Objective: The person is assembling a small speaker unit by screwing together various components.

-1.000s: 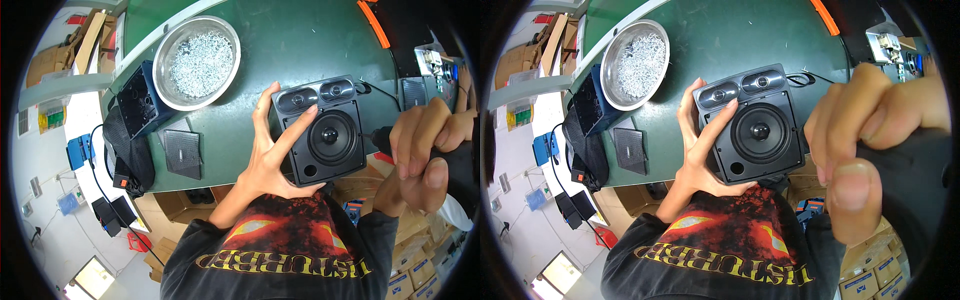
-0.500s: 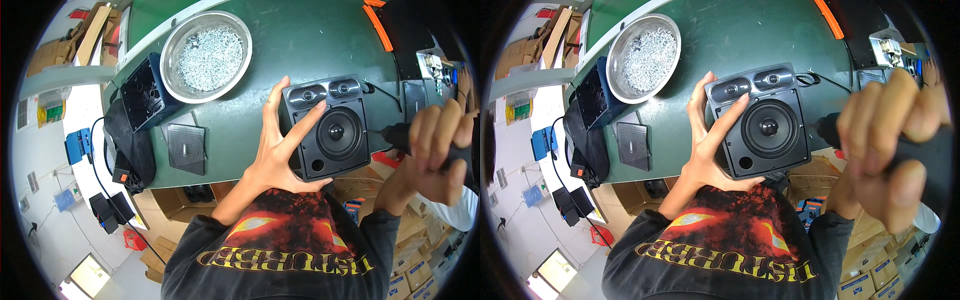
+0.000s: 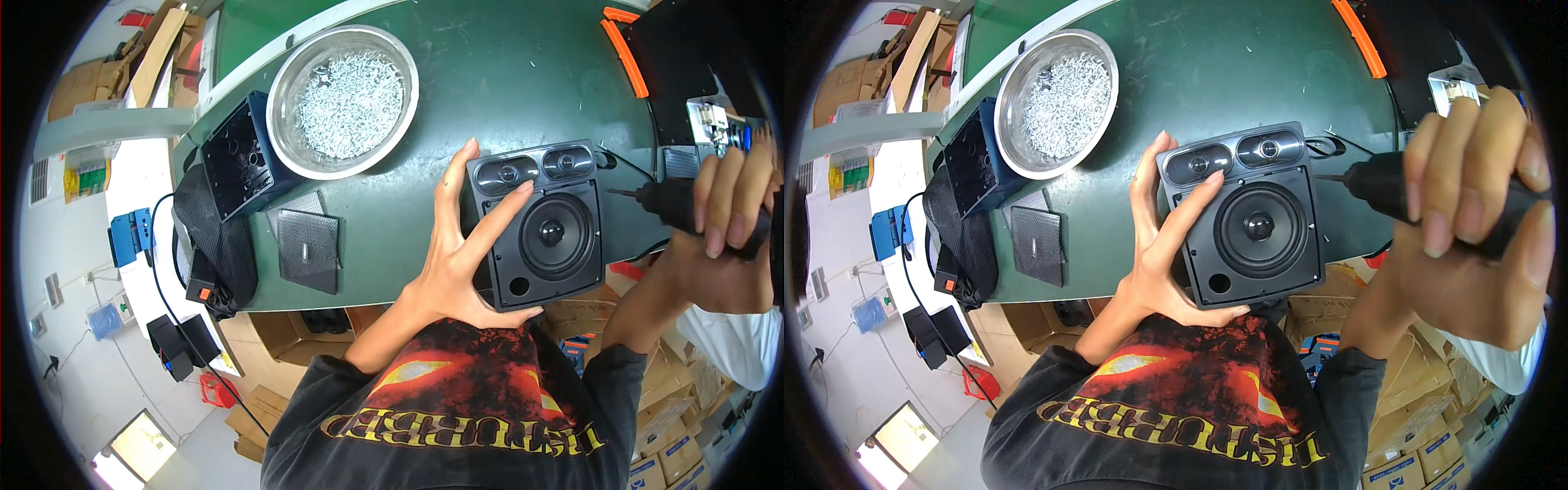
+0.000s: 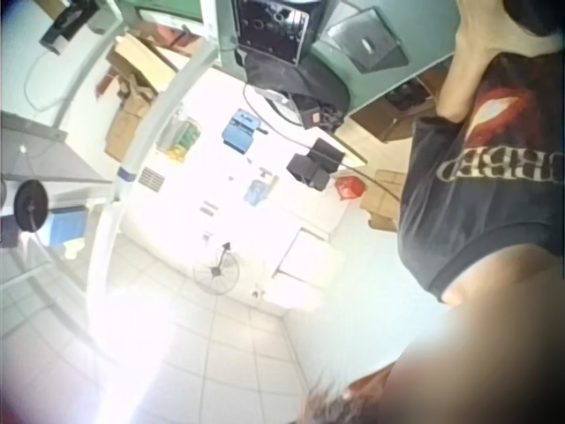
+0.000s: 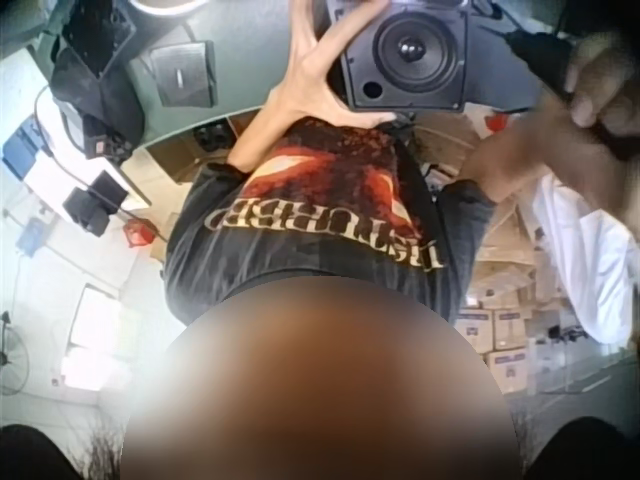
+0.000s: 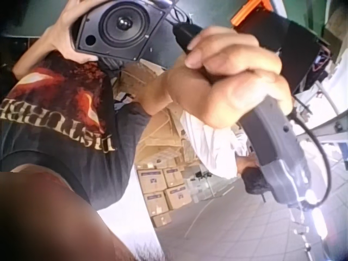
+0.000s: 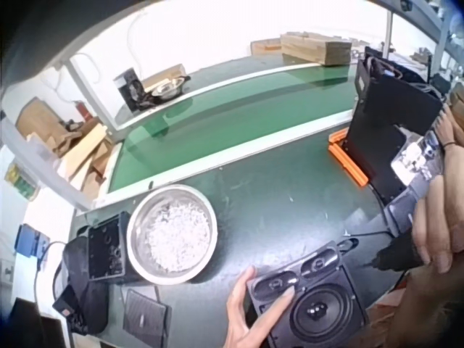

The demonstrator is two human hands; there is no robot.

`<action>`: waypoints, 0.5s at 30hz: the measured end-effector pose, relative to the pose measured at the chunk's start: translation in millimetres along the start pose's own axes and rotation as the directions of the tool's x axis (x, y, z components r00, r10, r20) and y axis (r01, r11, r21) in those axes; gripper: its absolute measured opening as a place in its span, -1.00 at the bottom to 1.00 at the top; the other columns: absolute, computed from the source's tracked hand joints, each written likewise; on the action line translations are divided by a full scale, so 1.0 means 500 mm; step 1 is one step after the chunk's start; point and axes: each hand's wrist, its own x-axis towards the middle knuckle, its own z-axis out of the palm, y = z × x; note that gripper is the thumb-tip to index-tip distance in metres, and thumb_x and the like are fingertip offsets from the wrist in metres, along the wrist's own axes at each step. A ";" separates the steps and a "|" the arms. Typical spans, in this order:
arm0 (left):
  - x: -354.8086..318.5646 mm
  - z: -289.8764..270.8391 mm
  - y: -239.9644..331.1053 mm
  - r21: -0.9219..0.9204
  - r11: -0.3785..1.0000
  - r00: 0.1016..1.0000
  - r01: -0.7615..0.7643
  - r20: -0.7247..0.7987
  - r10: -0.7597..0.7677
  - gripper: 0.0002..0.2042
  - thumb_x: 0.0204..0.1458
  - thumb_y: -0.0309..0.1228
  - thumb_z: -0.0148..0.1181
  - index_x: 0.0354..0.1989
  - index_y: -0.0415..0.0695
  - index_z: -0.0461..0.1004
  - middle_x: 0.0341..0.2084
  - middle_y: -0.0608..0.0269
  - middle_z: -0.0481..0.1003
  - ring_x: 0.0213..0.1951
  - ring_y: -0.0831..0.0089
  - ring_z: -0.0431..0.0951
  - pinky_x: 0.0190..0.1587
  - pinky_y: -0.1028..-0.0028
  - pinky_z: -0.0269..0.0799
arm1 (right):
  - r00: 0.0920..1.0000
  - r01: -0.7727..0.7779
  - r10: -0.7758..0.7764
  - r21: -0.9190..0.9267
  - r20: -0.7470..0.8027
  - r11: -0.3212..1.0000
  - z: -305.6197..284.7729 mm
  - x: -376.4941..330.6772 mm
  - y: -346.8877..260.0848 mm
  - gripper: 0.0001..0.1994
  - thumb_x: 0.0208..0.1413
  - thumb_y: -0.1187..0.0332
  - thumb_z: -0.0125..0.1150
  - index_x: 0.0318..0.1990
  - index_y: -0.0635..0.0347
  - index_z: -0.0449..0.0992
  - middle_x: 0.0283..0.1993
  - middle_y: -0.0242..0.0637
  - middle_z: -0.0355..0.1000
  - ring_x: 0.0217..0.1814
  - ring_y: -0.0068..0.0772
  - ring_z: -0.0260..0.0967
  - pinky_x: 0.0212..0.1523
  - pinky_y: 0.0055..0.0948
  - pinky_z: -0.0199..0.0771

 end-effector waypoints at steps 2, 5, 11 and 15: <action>0.000 -0.002 0.002 0.003 1.000 1.000 0.010 0.013 -0.010 0.15 -0.48 0.10 0.65 0.46 -0.11 0.42 0.52 -0.58 -0.16 0.51 -0.50 -0.01 0.48 -0.28 -0.02 | 0.997 -0.072 0.071 -0.065 -0.029 0.995 0.008 -0.006 0.002 -0.76 0.38 0.20 0.06 0.06 0.08 0.31 -0.40 -0.48 0.23 -0.55 -0.63 0.12 -0.40 -0.53 0.22; 0.000 -0.003 0.003 -0.004 1.000 1.000 0.012 0.012 -0.011 0.15 -0.48 0.09 0.65 0.46 -0.11 0.42 0.51 -0.59 -0.15 0.52 -0.50 -0.02 0.48 -0.27 -0.02 | 0.994 -0.111 0.112 -0.154 -0.003 0.982 -0.001 -0.011 0.013 -0.80 0.41 0.24 -0.01 0.05 0.07 0.32 -0.42 -0.47 0.19 -0.56 -0.62 0.09 -0.46 -0.52 0.20; 0.000 -0.001 0.004 -0.008 1.000 1.000 0.013 0.001 -0.013 0.16 -0.49 0.08 0.66 0.47 -0.12 0.42 0.50 -0.60 -0.12 0.51 -0.50 -0.01 0.48 -0.27 -0.02 | 0.981 -0.181 0.191 -0.191 0.036 0.965 0.010 0.000 0.026 -0.85 0.40 0.31 0.04 -0.14 0.12 0.22 -0.45 -0.38 0.19 -0.59 -0.57 0.10 -0.55 -0.52 0.24; 0.001 -0.002 0.003 0.009 1.000 1.000 -0.003 0.001 0.003 0.16 -0.49 0.07 0.66 0.47 -0.14 0.41 0.50 -0.59 -0.12 0.52 -0.48 -0.01 0.48 -0.26 -0.02 | 0.967 -0.202 0.240 -0.329 0.081 0.923 0.060 0.029 0.003 -0.70 0.32 0.37 0.25 -0.22 0.18 0.16 -0.46 -0.31 0.25 -0.57 -0.50 0.21 -0.55 -0.49 0.34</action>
